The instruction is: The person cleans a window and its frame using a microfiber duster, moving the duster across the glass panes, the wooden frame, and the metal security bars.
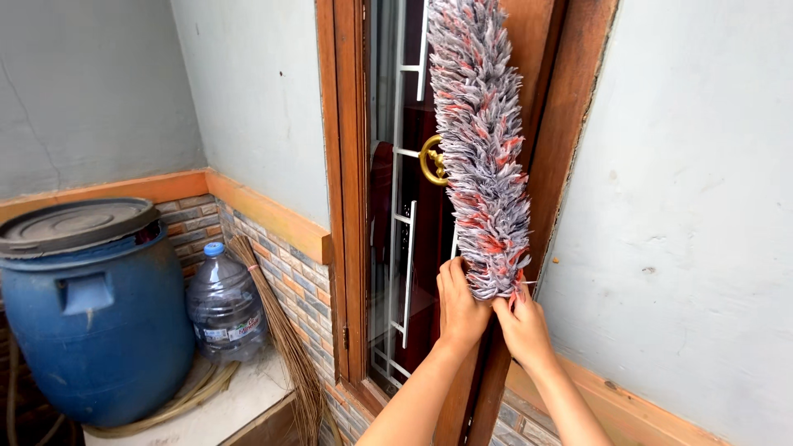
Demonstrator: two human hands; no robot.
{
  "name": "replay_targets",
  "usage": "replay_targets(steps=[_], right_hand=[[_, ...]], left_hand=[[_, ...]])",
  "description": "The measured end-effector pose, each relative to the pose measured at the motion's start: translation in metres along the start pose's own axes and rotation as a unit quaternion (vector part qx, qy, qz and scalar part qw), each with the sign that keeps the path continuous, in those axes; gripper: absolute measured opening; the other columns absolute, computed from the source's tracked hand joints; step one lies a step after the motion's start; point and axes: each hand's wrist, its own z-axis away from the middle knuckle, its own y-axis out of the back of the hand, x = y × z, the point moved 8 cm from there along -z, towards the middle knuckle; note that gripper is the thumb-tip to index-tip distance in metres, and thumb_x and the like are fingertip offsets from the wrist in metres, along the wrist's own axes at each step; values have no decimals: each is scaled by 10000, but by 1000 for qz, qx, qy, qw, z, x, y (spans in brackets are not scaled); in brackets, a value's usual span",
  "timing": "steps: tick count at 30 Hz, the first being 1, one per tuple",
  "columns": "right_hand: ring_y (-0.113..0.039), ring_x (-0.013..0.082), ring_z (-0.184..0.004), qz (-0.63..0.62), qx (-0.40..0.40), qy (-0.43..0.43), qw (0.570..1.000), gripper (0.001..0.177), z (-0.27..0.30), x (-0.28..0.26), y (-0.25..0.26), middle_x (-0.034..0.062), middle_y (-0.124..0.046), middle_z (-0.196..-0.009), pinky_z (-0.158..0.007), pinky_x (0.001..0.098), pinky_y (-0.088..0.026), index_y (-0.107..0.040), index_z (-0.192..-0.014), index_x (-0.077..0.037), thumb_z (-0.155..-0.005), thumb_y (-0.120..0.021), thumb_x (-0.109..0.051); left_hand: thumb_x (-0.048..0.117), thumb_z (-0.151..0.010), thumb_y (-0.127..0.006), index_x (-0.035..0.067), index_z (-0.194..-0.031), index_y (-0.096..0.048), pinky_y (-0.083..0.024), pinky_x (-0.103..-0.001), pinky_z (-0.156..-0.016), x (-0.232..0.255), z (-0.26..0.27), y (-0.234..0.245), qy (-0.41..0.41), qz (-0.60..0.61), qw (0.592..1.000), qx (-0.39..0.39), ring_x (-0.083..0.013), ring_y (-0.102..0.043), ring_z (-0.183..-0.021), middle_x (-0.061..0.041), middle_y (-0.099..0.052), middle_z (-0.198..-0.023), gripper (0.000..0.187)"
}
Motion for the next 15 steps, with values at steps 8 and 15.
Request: replay_targets(steps=[8,15], right_hand=[[-614,119,-855,-26,3,-33,999,343,16,-21,3,86,-724,-953,-818,314,-500,-599,-1249,-33,-937,-584,-173],[-562,172,-779,-33,93,-39,994,188,33,-39,-29,150,-642,-868,-765,343,-500,-631,-1094,59,-1020,-573,-105]], left_hand=[[199,-720,-861,-87,-1338,-404,-419,-484,-1006,7,15,37,-43,23,999,20,-441,-477,-1164,-244,-482,-1252,820],[148,-751,-825,-54,-1358,-448,-459,-431,-1023,2,24,99,-67,10,998,8,-385,-523,-1184,-212,-531,-1282,742]])
